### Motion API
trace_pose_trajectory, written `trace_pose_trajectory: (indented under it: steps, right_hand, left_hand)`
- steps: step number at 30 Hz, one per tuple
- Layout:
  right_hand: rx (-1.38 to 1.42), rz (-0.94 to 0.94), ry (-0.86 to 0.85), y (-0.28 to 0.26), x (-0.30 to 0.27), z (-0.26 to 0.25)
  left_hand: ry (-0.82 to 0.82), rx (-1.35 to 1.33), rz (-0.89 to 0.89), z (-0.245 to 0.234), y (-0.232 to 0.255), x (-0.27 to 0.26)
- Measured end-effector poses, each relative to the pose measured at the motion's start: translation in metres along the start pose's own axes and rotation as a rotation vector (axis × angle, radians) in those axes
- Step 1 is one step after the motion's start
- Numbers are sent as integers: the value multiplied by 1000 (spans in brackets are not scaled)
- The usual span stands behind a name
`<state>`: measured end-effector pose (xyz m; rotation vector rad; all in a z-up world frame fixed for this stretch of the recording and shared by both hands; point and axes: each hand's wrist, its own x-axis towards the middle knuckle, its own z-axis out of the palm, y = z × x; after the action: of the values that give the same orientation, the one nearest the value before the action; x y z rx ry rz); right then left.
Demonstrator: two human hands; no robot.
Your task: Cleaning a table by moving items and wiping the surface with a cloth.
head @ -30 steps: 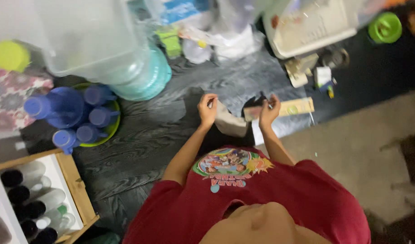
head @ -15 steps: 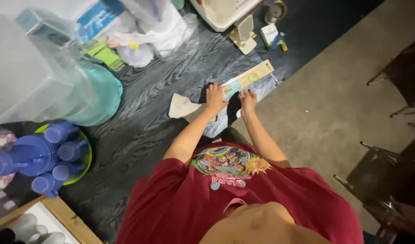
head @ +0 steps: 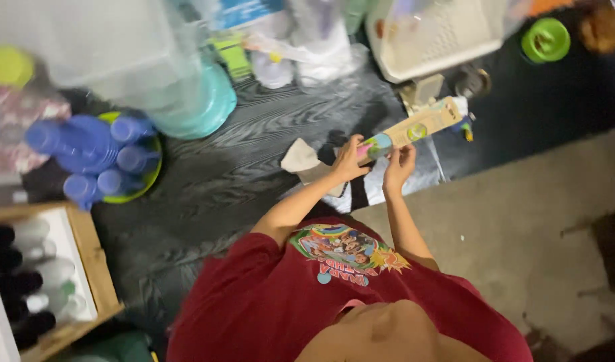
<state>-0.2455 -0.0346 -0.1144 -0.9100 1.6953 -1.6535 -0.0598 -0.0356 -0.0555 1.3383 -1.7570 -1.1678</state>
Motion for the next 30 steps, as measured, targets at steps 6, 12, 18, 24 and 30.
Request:
trace_pose_trajectory:
  steps: [6,12,18,24,30]
  right_hand:
    - [55,-258,-581,-140,-21,133]
    - [59,-513,-859,-237,-40,273]
    - [42,-655,-938,-239,-55,396]
    - [-19,-643,-922,-218,-53,437]
    - [-51,-616,-1005,-225,-39,450]
  left_hand:
    - [669,-207,182,-87,-48,-8]
    - [921,-132,44,-202,-135,0]
    - [1111,133,-5,-262,-200,33]
    - [1075,14,-32,-276,-183,36]
    - [1031,19,-50,-263,-161,30]
